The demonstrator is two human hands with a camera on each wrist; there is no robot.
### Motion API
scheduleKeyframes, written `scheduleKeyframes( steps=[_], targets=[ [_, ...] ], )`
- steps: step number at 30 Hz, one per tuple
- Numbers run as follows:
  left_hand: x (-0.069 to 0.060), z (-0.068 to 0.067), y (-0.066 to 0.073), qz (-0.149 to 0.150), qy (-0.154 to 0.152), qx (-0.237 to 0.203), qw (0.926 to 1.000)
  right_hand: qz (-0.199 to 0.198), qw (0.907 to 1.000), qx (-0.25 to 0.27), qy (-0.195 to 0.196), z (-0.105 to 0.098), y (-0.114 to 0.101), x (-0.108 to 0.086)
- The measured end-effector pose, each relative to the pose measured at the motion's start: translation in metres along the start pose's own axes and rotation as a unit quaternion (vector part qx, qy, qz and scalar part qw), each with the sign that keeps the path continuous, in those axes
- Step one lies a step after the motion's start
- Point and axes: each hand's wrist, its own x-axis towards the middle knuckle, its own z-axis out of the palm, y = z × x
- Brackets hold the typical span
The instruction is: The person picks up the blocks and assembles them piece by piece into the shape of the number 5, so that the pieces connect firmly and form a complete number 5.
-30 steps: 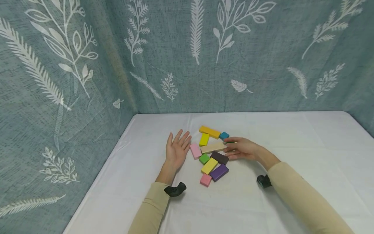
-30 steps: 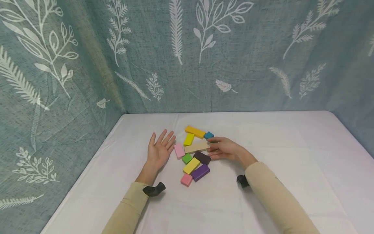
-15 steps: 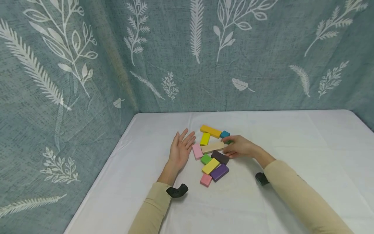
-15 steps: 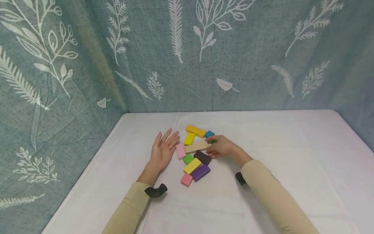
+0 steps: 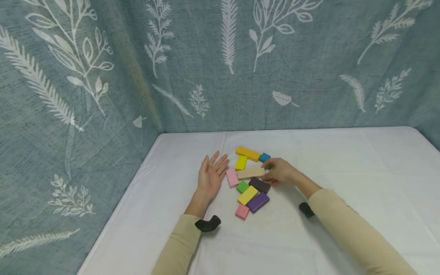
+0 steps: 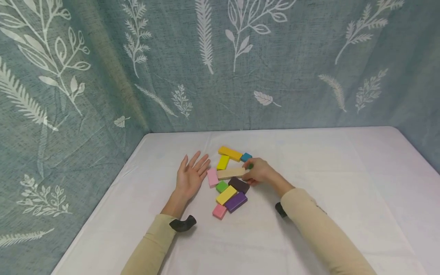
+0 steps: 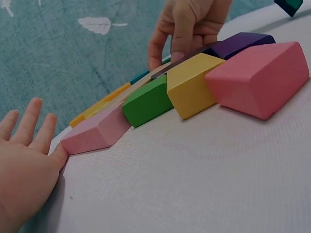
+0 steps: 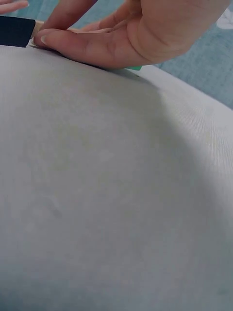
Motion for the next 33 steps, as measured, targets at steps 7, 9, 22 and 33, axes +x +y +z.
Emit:
scheduleKeyframes(
  steps=[7,9,22,33],
  targets=[
    [0.001,-0.001,0.001,-0.006,0.007,-0.002,1.0000,-0.031,0.9994,-0.005,0.009,-0.004,0.007,-0.004],
    [0.002,-0.001,0.001,-0.007,0.009,-0.004,0.9999,-0.038,0.9992,0.003,0.013,-0.007,0.009,-0.006],
    [0.002,-0.003,-0.001,-0.011,0.015,-0.014,0.9997,-0.001,0.9801,0.197,-0.025,-0.035,0.032,-0.024],
    [0.003,-0.004,0.002,-0.016,0.008,-0.019,0.9996,0.029,0.9670,0.253,0.013,-0.081,0.067,-0.055]
  ],
)
